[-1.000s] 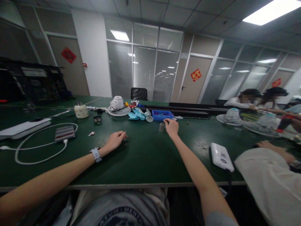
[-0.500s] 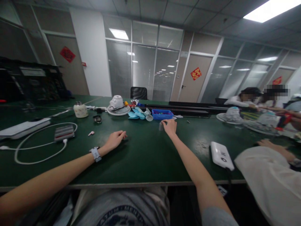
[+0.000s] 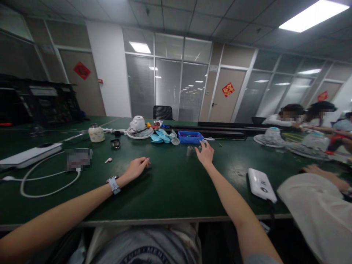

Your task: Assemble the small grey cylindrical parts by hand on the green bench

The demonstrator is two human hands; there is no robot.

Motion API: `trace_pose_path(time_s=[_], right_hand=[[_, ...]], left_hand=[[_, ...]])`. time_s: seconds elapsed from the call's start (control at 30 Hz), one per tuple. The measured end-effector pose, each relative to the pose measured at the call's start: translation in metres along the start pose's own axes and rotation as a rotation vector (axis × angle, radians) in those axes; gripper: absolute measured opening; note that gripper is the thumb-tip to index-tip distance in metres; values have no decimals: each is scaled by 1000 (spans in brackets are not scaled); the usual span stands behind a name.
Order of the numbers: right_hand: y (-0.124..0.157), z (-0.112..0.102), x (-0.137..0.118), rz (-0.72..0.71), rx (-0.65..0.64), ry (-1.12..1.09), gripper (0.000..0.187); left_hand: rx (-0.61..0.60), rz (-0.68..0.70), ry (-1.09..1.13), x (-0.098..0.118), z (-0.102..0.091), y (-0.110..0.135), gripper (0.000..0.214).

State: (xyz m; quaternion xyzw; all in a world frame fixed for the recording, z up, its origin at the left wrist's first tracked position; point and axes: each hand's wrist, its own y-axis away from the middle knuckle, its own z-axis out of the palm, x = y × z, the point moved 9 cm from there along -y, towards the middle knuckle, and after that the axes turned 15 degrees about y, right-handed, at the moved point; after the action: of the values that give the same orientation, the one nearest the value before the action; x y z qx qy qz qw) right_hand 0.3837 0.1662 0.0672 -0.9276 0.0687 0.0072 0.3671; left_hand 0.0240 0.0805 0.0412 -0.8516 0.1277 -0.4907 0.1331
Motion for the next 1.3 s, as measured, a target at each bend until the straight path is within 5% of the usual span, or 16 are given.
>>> trace_pose_path(time_s=[0.2, 0.37, 0.5, 0.63, 0.77, 1.3], right_hand=[[-3, 43, 28, 55, -213, -178, 49], [-5, 15, 33, 140, -38, -207, 45], [10, -33, -14, 40, 71, -483, 50], [53, -64, -108, -266, -157, -832, 51], [100, -80, -169, -540, -320, -805, 60], [119, -62, -174, -557, -340, -703, 68]], left_hand=[[-13, -14, -24, 1, 1, 1, 48], [-3, 2, 65, 1, 0, 1, 41], [4, 59, 76, 12, -1, 5, 37], [-22, 233, 172, 41, 1, 16, 36], [-44, 303, 296, 57, 8, 26, 40], [-74, 296, 416, 66, 20, 6, 41]])
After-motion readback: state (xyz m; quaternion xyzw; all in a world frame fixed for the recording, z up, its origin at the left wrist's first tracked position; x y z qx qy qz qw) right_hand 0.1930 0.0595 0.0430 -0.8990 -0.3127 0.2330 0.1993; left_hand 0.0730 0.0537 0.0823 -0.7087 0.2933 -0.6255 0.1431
